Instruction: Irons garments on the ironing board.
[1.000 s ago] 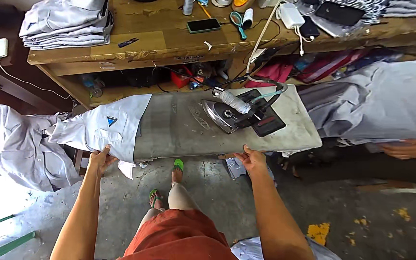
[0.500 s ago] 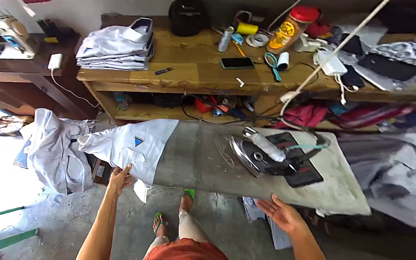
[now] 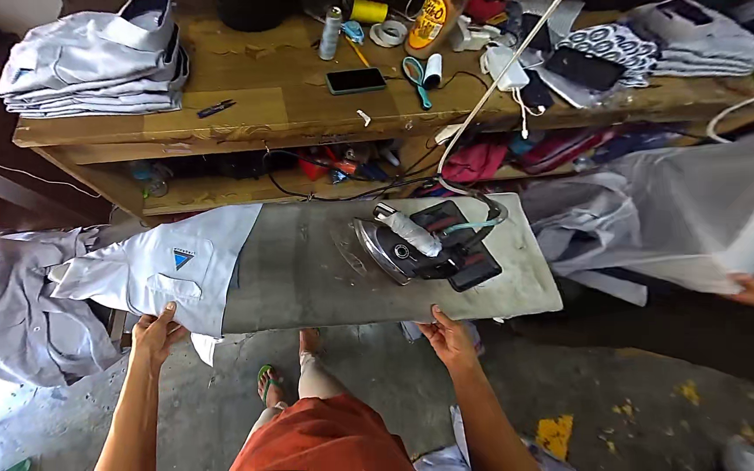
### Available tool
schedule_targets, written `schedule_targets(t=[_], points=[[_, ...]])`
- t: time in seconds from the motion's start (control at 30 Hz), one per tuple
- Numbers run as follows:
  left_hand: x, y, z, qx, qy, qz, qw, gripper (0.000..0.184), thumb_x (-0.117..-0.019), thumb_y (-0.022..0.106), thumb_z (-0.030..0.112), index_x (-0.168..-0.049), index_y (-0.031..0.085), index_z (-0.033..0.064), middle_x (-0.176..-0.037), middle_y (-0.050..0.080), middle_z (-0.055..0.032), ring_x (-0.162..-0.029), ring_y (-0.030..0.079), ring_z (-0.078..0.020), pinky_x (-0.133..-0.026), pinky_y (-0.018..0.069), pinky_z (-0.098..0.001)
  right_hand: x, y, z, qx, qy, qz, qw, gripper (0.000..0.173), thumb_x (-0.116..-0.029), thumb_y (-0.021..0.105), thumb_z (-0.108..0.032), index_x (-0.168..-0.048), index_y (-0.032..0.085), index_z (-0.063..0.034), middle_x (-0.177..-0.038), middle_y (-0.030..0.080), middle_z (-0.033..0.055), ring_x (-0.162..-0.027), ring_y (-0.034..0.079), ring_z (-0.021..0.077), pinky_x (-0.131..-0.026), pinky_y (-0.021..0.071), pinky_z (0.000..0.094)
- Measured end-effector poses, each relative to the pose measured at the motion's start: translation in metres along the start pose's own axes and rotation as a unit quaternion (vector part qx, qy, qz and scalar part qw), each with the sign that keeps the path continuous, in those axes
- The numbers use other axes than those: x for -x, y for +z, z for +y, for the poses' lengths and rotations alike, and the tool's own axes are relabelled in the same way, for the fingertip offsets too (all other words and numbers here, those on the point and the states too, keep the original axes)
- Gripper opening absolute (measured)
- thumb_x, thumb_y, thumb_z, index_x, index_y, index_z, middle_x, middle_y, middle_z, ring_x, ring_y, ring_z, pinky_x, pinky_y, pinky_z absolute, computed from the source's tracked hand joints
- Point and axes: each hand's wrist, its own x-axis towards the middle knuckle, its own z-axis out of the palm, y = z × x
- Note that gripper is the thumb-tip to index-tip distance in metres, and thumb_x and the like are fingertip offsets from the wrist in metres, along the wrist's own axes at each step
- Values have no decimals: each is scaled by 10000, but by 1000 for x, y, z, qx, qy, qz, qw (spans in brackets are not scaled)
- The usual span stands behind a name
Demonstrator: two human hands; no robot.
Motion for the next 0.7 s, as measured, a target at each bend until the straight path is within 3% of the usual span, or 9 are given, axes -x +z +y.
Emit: schedule_targets(t=[0.33,0.43,0.6,0.7], points=[[-7,-5,11,-9,-24,-2,1000,429,-1014,657,203,-1365,481,30,-1056,668,-184,-793,726,-250,-665,638,-418,10,1,9,-42,22,4,999,193,-1065,519,-139,-1239,509,-56,-970,709,127,-809,749,230,-696,655,392],[-6,-5,6,-6,-30,0,1000,511,-1011,665,276,-1425,455,63,-1123,660,-204,-843,723,-282,-693,631,-442,2,-3,11,-39,38,-17,998,236,-1080,485,-219,-1250,523,-60,-1003,711,143,-855,740,273,-728,640,458],[-10,-11,-9,-39,-42,15,998,594,-997,656,426,-1422,456,63,-1163,654,-197,-915,695,-264,-761,590,-429,-3,-18,10,11,97,-84,992,355,-1110,370,-341,-1241,554,-66,-1030,725,132,-905,736,280,-777,623,467],[-1,-5,-6,-59,-19,42,997,567,-989,675,417,-1366,484,39,-1099,658,-188,-857,679,-240,-731,574,-408,-8,-22,-4,-14,85,-64,994,366,-1098,374,-386,-1258,537,-101,-1059,713,116,-913,727,271,-765,620,475]])
